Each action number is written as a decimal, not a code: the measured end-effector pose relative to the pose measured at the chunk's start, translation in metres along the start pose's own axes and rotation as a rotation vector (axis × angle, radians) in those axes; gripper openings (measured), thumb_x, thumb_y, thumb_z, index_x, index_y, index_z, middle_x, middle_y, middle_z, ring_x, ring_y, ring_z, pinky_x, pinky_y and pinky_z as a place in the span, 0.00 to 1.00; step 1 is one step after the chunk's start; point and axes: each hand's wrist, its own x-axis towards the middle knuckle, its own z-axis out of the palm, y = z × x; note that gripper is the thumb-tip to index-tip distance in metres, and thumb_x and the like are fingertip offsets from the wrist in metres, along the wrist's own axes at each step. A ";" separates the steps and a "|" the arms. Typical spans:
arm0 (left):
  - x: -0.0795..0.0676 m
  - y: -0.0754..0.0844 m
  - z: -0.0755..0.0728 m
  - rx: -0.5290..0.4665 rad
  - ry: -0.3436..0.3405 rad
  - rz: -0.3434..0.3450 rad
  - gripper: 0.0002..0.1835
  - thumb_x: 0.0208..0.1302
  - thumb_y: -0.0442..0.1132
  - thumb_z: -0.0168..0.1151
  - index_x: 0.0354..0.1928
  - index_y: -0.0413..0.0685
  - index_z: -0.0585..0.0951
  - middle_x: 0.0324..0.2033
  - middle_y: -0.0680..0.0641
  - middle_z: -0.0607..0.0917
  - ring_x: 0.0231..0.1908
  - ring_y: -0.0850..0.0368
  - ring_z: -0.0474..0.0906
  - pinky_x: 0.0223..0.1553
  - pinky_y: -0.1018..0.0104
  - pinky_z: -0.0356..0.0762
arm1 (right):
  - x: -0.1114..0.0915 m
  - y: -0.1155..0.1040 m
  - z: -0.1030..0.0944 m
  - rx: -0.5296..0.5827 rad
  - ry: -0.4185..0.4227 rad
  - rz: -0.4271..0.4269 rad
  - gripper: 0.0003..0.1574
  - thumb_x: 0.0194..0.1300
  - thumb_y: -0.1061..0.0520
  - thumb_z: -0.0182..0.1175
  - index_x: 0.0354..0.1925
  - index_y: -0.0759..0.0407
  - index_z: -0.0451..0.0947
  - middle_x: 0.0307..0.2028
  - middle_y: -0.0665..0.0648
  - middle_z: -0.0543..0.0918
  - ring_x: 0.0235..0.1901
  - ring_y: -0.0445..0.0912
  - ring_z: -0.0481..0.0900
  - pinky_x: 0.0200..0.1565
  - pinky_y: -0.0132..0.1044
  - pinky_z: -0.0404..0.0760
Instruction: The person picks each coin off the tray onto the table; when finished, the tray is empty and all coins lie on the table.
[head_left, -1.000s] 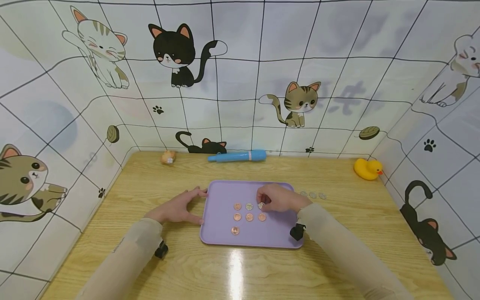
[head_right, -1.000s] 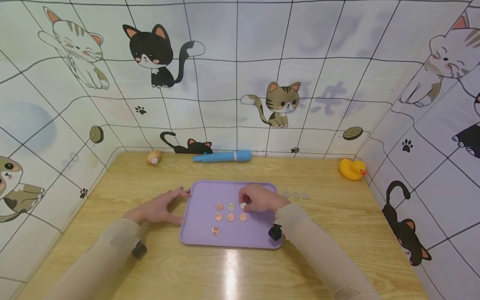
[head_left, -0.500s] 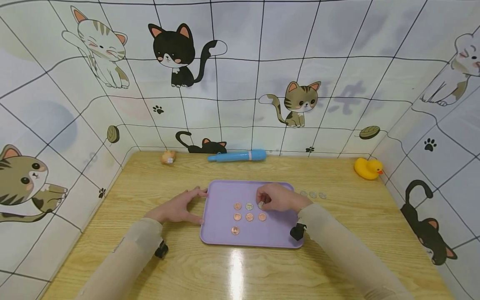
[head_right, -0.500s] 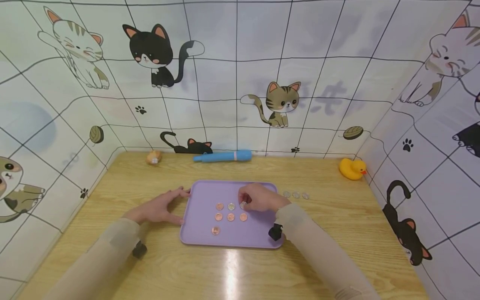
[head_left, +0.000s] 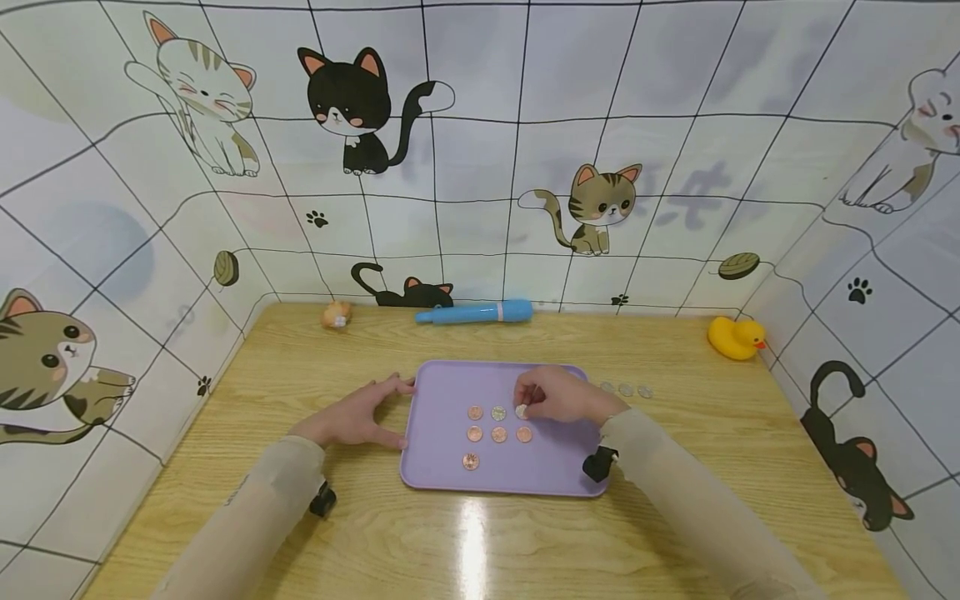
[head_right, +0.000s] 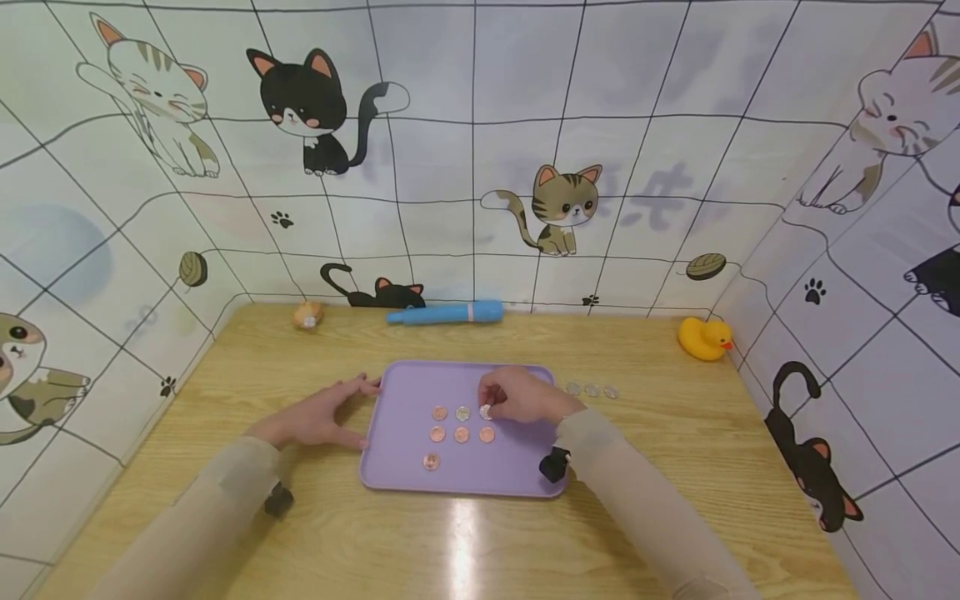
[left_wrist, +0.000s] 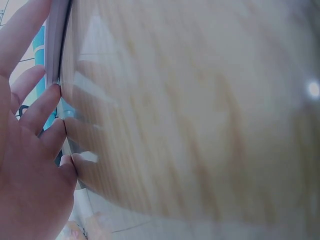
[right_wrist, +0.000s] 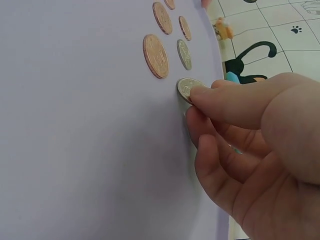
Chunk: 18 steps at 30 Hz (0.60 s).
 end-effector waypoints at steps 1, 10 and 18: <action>0.000 0.000 0.000 -0.001 0.000 -0.002 0.45 0.53 0.59 0.82 0.72 0.63 0.71 0.82 0.41 0.57 0.82 0.34 0.42 0.79 0.30 0.34 | -0.001 -0.001 -0.001 0.010 0.003 0.001 0.06 0.67 0.64 0.71 0.37 0.55 0.84 0.35 0.50 0.86 0.37 0.42 0.81 0.43 0.35 0.82; 0.000 0.001 0.000 -0.003 -0.006 -0.008 0.45 0.54 0.59 0.81 0.72 0.63 0.71 0.82 0.42 0.57 0.82 0.35 0.41 0.79 0.29 0.34 | -0.009 0.006 -0.006 0.035 0.041 0.016 0.04 0.69 0.62 0.70 0.39 0.54 0.84 0.37 0.49 0.86 0.38 0.42 0.81 0.43 0.36 0.82; 0.000 0.001 -0.001 -0.001 -0.010 0.016 0.46 0.55 0.58 0.81 0.73 0.60 0.71 0.82 0.42 0.59 0.83 0.36 0.41 0.80 0.31 0.33 | -0.023 0.016 -0.016 0.042 0.084 -0.010 0.04 0.68 0.62 0.71 0.39 0.55 0.85 0.34 0.47 0.86 0.37 0.41 0.81 0.44 0.36 0.83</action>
